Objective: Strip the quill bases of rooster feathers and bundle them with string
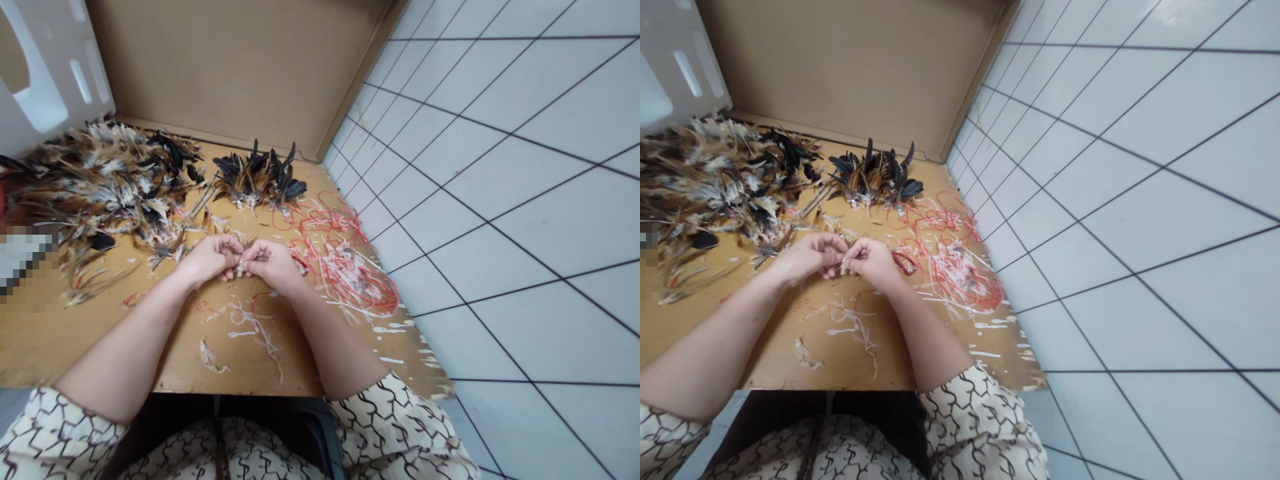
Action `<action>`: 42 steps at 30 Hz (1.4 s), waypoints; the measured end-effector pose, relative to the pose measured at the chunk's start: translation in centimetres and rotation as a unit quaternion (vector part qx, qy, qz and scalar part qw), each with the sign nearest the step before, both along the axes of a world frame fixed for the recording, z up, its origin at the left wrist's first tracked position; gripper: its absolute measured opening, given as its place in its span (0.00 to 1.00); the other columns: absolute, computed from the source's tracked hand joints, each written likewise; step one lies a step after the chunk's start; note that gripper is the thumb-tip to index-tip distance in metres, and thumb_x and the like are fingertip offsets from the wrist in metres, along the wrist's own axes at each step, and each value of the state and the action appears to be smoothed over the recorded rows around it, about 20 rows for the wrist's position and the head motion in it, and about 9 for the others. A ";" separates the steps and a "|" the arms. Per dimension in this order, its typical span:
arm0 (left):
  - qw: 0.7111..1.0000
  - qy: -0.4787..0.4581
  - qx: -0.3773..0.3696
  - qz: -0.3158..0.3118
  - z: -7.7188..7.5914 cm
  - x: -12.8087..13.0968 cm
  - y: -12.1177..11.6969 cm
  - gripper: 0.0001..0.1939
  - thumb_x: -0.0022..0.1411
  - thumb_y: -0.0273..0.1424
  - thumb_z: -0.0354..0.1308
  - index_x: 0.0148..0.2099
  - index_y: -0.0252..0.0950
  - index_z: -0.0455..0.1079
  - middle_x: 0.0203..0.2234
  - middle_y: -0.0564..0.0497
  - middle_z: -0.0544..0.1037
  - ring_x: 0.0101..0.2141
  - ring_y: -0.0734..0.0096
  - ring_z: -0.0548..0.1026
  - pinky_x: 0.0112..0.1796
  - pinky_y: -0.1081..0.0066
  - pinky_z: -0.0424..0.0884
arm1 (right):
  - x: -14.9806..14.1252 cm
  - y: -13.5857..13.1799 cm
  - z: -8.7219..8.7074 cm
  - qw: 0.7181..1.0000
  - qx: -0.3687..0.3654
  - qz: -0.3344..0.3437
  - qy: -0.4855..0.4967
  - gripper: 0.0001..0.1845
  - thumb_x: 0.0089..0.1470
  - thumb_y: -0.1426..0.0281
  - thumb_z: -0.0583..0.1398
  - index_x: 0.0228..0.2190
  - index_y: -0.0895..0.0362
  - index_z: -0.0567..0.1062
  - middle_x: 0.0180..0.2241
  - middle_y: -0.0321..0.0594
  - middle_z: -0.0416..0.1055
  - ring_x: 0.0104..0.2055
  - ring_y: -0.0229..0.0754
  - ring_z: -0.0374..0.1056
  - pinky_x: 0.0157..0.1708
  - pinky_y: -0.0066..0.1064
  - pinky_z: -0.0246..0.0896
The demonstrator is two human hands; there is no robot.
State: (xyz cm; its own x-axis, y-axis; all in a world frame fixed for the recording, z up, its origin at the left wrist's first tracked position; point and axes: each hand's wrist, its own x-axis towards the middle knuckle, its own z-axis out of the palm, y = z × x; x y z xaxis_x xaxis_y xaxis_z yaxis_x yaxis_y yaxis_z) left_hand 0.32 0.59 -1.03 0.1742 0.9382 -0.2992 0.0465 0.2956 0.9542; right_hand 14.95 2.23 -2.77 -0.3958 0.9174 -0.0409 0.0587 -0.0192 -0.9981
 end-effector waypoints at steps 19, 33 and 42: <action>0.990 -0.124 -0.061 0.022 0.1 -0.4 0.1 0.10 0.37 0.15 0.60 0.27 0.29 0.71 0.15 0.52 0.74 0.16 0.78 0.71 0.21 0.77 0.68 | -0.2 -0.7 0.5 0.998 0.055 -0.010 0.040 0.09 0.35 0.71 0.63 0.21 0.56 0.66 0.19 0.29 0.66 0.20 0.29 0.62 0.24 0.25 0.60; 0.979 -0.178 -0.096 0.013 -0.2 -0.8 0.3 0.11 0.39 0.13 0.57 0.26 0.30 0.73 0.16 0.51 0.75 0.16 0.80 0.69 0.22 0.77 0.68 | -0.4 -1.0 0.7 0.995 0.081 -0.018 0.048 0.08 0.38 0.72 0.61 0.21 0.56 0.65 0.20 0.29 0.64 0.21 0.30 0.61 0.23 0.24 0.59; 0.978 -0.188 -0.092 0.022 -0.1 -0.7 0.3 0.09 0.40 0.13 0.58 0.24 0.29 0.73 0.15 0.51 0.75 0.15 0.79 0.69 0.22 0.77 0.68 | -0.4 -1.2 0.6 0.987 0.159 -0.033 -0.001 0.06 0.41 0.73 0.59 0.22 0.56 0.64 0.22 0.32 0.65 0.24 0.32 0.63 0.26 0.26 0.59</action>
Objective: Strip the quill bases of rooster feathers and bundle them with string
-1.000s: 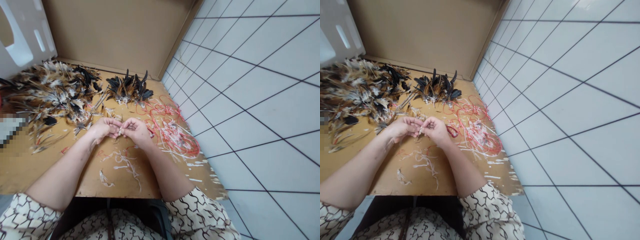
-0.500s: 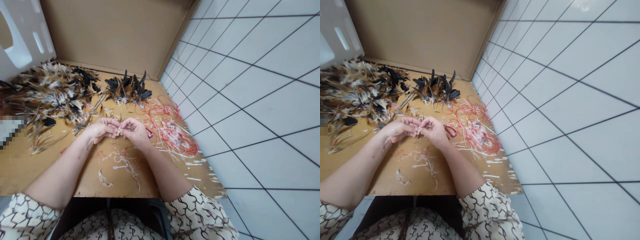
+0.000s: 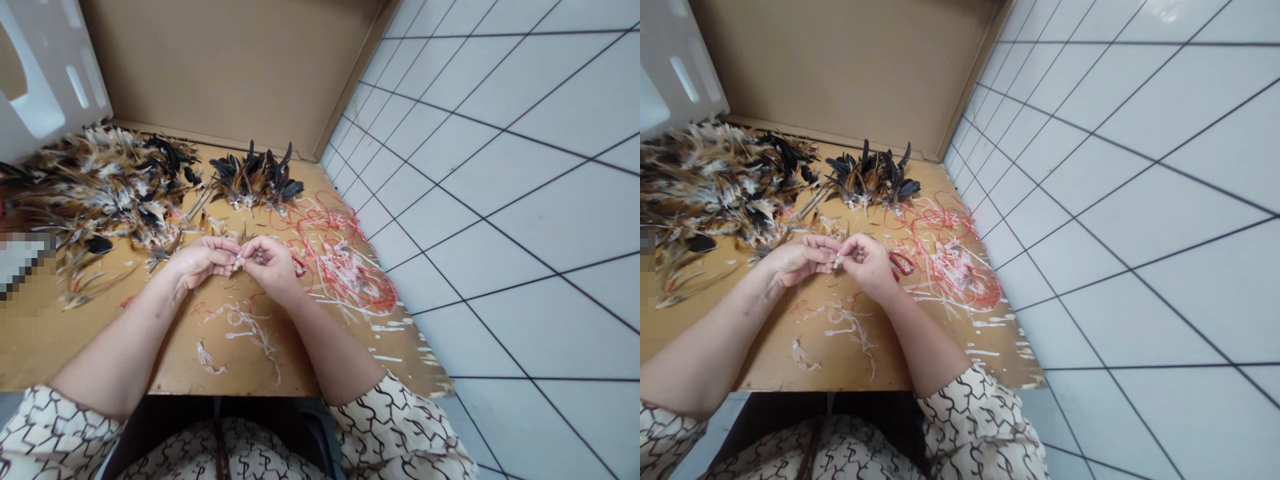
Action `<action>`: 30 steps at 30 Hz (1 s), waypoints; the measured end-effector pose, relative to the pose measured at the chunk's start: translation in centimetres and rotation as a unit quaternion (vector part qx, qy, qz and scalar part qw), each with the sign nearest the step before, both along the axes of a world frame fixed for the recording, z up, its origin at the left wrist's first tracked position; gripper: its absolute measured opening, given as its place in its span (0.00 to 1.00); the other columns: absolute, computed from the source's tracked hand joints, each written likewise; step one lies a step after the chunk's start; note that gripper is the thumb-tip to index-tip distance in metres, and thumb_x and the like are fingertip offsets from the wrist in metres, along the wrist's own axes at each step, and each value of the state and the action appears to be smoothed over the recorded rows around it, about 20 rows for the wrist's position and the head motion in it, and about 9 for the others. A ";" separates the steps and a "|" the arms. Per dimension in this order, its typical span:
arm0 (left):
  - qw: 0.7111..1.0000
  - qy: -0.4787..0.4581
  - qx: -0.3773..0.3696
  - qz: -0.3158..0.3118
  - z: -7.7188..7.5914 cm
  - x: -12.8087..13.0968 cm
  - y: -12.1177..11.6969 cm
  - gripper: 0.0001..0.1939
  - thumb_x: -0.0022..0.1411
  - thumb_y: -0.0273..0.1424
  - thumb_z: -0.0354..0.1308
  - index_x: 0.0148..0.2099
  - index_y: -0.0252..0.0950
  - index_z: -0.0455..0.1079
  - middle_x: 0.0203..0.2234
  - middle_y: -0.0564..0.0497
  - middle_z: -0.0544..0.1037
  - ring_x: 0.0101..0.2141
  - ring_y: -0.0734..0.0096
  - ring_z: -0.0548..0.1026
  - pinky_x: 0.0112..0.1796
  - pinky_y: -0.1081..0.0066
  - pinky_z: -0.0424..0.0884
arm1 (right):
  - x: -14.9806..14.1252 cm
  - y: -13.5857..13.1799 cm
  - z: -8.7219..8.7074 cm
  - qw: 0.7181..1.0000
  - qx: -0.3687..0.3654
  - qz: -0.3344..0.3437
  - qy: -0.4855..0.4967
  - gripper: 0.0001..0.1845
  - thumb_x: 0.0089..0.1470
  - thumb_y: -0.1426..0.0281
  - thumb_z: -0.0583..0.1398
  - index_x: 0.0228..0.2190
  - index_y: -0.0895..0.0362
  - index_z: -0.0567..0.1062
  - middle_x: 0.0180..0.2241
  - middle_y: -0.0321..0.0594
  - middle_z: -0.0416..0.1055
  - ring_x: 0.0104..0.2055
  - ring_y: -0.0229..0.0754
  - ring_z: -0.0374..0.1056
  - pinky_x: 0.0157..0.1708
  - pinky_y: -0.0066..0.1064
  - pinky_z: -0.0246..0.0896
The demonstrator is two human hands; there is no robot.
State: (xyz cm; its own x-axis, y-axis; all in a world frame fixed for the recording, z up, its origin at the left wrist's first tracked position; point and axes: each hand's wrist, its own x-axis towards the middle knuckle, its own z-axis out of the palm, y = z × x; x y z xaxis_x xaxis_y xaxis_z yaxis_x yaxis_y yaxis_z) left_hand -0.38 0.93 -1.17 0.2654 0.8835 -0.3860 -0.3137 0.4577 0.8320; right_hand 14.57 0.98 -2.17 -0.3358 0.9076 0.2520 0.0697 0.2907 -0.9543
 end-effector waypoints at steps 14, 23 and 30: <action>1.000 -0.012 0.028 0.010 -0.2 0.8 -0.2 0.07 0.38 0.15 0.61 0.23 0.29 0.74 0.14 0.50 0.75 0.16 0.77 0.71 0.23 0.75 0.71 | 0.3 0.1 -0.7 0.892 0.402 -0.082 -0.190 0.09 0.47 0.80 0.50 0.24 0.55 0.63 0.25 0.38 0.66 0.32 0.39 0.64 0.33 0.32 0.60; 0.999 -0.011 0.041 0.027 0.1 0.6 -0.4 0.05 0.42 0.16 0.62 0.22 0.28 0.72 0.14 0.50 0.74 0.16 0.76 0.72 0.23 0.74 0.72 | 0.1 -0.1 -0.8 0.910 0.374 -0.105 -0.145 0.08 0.49 0.79 0.51 0.26 0.55 0.64 0.28 0.38 0.68 0.33 0.38 0.65 0.33 0.31 0.60; 0.996 0.002 0.082 0.022 0.1 0.7 -0.4 0.06 0.40 0.19 0.65 0.23 0.29 0.71 0.13 0.52 0.73 0.16 0.76 0.72 0.24 0.74 0.72 | 0.1 -0.1 -0.7 0.925 0.342 -0.114 -0.123 0.07 0.48 0.78 0.51 0.26 0.55 0.64 0.28 0.37 0.67 0.32 0.38 0.65 0.33 0.31 0.61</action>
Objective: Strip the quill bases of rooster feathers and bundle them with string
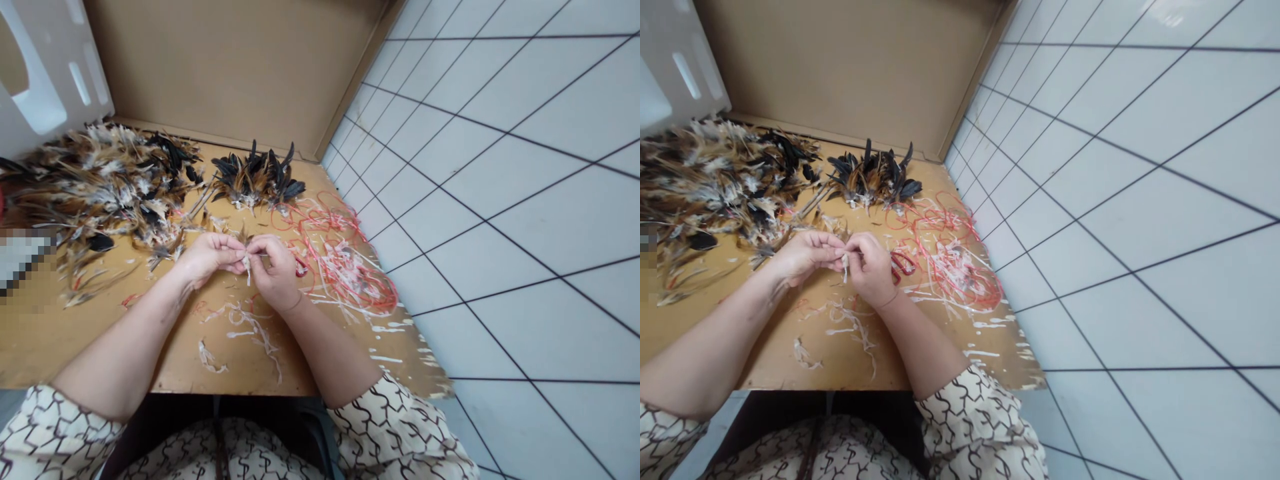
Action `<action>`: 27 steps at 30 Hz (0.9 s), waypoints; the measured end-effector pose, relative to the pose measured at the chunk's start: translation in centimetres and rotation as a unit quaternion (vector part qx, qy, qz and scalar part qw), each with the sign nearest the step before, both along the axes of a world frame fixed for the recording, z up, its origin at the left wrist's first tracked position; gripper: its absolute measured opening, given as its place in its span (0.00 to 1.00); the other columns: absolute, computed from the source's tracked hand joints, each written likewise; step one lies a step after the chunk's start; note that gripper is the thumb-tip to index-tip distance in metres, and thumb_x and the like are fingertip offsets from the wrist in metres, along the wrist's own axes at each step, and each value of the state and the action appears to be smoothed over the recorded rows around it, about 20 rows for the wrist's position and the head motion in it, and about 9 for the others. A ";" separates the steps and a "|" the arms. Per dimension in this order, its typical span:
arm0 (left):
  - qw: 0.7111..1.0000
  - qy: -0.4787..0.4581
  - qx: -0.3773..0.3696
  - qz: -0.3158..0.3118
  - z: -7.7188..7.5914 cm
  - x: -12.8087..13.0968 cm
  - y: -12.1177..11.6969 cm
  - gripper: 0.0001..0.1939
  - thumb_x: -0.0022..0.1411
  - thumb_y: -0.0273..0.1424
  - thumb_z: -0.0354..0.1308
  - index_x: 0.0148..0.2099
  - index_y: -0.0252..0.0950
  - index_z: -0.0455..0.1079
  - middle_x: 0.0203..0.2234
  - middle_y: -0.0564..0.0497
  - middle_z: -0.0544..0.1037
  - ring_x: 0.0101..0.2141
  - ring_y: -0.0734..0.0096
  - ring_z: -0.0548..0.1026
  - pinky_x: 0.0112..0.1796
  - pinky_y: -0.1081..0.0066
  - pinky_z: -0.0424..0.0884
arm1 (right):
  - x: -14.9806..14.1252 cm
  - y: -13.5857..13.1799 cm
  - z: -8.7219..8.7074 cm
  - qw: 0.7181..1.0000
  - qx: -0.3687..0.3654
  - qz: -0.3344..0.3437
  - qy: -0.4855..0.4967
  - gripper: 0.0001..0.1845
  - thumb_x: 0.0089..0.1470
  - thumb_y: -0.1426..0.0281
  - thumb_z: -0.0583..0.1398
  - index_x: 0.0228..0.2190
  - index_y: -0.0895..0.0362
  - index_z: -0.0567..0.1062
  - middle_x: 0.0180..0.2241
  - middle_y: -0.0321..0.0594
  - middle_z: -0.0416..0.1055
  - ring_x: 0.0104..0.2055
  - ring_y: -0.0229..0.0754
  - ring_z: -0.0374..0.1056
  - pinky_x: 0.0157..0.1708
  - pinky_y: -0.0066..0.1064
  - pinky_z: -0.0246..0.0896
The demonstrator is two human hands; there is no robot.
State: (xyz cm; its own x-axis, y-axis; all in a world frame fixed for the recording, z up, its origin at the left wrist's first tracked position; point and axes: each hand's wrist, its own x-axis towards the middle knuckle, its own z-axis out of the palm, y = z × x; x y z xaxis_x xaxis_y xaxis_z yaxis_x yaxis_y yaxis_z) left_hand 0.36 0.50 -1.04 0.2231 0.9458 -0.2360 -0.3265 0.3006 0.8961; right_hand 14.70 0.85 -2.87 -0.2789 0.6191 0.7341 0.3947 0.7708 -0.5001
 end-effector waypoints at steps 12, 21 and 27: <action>0.994 0.094 0.062 -0.004 0.7 0.7 -0.4 0.04 0.46 0.20 0.54 0.22 0.32 0.66 0.12 0.56 0.70 0.15 0.80 0.68 0.23 0.77 0.67 | 0.1 0.2 -0.1 0.997 -0.070 -0.025 0.020 0.05 0.48 0.74 0.54 0.23 0.55 0.65 0.25 0.36 0.67 0.29 0.37 0.64 0.32 0.31 0.60; 0.964 0.210 0.144 0.080 -0.3 -0.1 0.2 0.02 0.44 0.25 0.50 0.22 0.36 0.62 0.12 0.58 0.68 0.16 0.78 0.66 0.22 0.77 0.61 | 0.2 0.0 0.6 0.996 -0.088 -0.013 -0.028 0.07 0.44 0.79 0.52 0.21 0.55 0.61 0.22 0.33 0.62 0.26 0.36 0.59 0.29 0.28 0.57; 0.935 0.281 0.184 0.117 -1.0 -0.3 0.3 0.02 0.42 0.25 0.51 0.22 0.36 0.62 0.11 0.59 0.66 0.15 0.78 0.63 0.21 0.76 0.57 | 0.1 -0.2 0.7 0.992 -0.115 -0.002 -0.041 0.08 0.41 0.80 0.52 0.20 0.54 0.60 0.21 0.33 0.61 0.26 0.36 0.58 0.28 0.28 0.56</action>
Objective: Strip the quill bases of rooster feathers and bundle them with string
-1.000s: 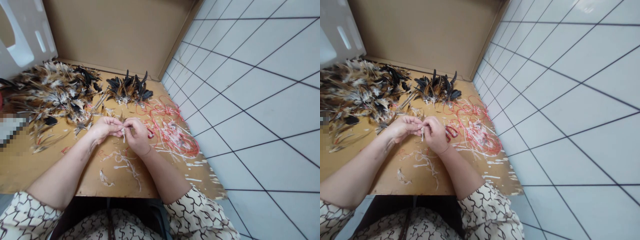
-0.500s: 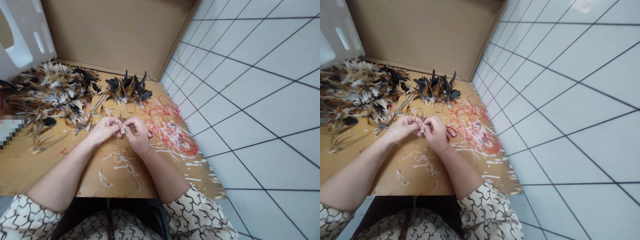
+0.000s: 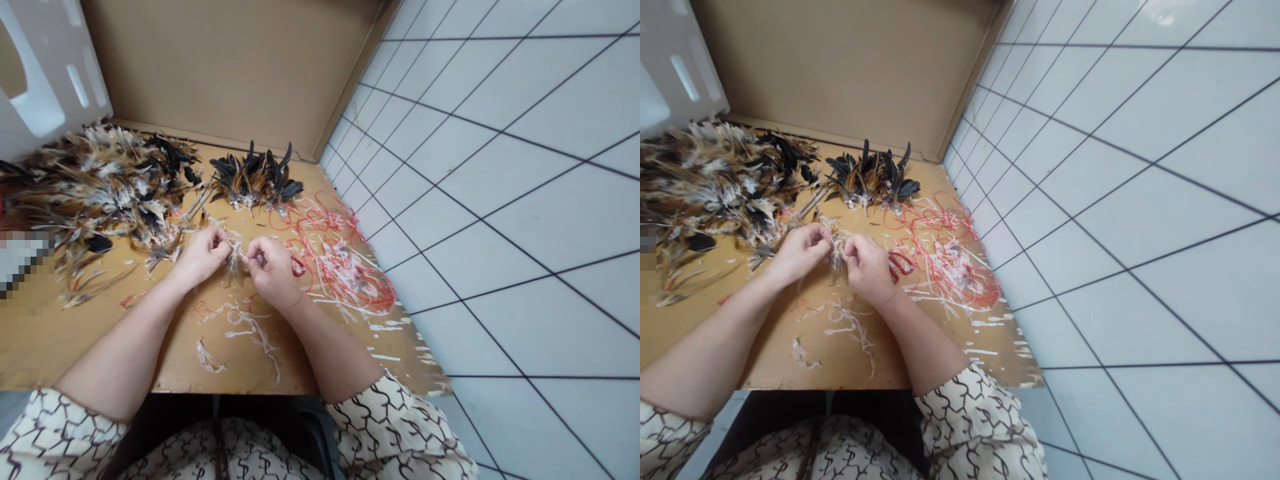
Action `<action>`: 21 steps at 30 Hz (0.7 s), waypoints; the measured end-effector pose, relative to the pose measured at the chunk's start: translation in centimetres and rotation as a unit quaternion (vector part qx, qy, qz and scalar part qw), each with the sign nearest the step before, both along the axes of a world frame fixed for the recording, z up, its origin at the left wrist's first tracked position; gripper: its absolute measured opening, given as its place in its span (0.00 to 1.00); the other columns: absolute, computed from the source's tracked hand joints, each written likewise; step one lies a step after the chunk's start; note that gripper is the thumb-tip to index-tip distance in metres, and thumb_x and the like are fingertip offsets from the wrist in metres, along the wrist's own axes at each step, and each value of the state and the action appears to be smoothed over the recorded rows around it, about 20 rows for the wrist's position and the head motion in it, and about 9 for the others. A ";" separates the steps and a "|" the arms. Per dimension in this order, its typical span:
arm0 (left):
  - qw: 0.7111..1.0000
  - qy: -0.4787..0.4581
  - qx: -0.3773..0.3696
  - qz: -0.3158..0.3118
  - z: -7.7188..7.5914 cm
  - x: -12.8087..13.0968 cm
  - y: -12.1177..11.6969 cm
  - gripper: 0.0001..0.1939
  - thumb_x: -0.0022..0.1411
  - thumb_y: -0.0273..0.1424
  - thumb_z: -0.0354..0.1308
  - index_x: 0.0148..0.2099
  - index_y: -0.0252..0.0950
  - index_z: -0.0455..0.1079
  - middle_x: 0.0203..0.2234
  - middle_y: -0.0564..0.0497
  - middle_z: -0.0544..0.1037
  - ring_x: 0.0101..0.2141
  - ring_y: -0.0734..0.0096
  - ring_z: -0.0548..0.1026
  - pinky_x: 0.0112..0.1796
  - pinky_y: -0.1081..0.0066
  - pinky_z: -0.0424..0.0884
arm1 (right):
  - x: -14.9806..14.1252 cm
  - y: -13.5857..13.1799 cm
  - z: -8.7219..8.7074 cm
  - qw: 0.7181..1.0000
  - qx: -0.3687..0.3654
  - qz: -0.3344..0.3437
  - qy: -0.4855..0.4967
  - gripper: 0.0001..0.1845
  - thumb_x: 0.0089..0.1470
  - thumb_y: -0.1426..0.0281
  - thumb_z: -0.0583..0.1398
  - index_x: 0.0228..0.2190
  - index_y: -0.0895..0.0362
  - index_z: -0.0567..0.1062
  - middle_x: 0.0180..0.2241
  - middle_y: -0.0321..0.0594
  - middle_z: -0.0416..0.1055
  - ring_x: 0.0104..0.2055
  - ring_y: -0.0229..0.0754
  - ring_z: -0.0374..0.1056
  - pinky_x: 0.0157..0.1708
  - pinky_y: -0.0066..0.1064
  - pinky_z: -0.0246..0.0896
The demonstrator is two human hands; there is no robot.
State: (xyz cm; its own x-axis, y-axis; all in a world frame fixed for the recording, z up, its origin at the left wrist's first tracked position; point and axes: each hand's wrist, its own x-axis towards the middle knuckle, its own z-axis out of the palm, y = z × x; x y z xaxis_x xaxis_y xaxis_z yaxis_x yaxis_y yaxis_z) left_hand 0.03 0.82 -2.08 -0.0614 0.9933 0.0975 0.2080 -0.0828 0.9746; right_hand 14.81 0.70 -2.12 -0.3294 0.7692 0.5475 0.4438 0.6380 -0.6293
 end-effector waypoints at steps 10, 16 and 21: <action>0.992 -0.121 -0.028 -0.015 0.5 -0.1 0.3 0.03 0.44 0.24 0.52 0.25 0.35 0.62 0.14 0.58 0.68 0.14 0.80 0.65 0.19 0.78 0.60 | -0.1 0.7 -0.8 0.985 -0.154 -0.013 0.080 0.03 0.44 0.73 0.55 0.27 0.55 0.66 0.21 0.31 0.61 0.22 0.33 0.57 0.24 0.26 0.55; 0.990 -0.138 -0.016 -0.025 0.2 -0.2 0.4 0.03 0.46 0.25 0.53 0.26 0.35 0.62 0.14 0.58 0.69 0.14 0.81 0.65 0.19 0.79 0.60 | 0.0 1.1 -1.4 0.994 -0.099 -0.002 0.043 0.03 0.46 0.73 0.55 0.24 0.56 0.68 0.23 0.35 0.64 0.26 0.35 0.60 0.27 0.27 0.57; 0.992 -0.124 -0.019 -0.010 0.6 0.0 0.2 0.03 0.47 0.25 0.54 0.26 0.35 0.62 0.14 0.59 0.68 0.14 0.81 0.64 0.18 0.79 0.59 | -0.1 0.9 -1.4 0.995 -0.099 -0.006 0.008 0.04 0.47 0.73 0.55 0.22 0.56 0.67 0.21 0.33 0.63 0.24 0.35 0.58 0.25 0.27 0.54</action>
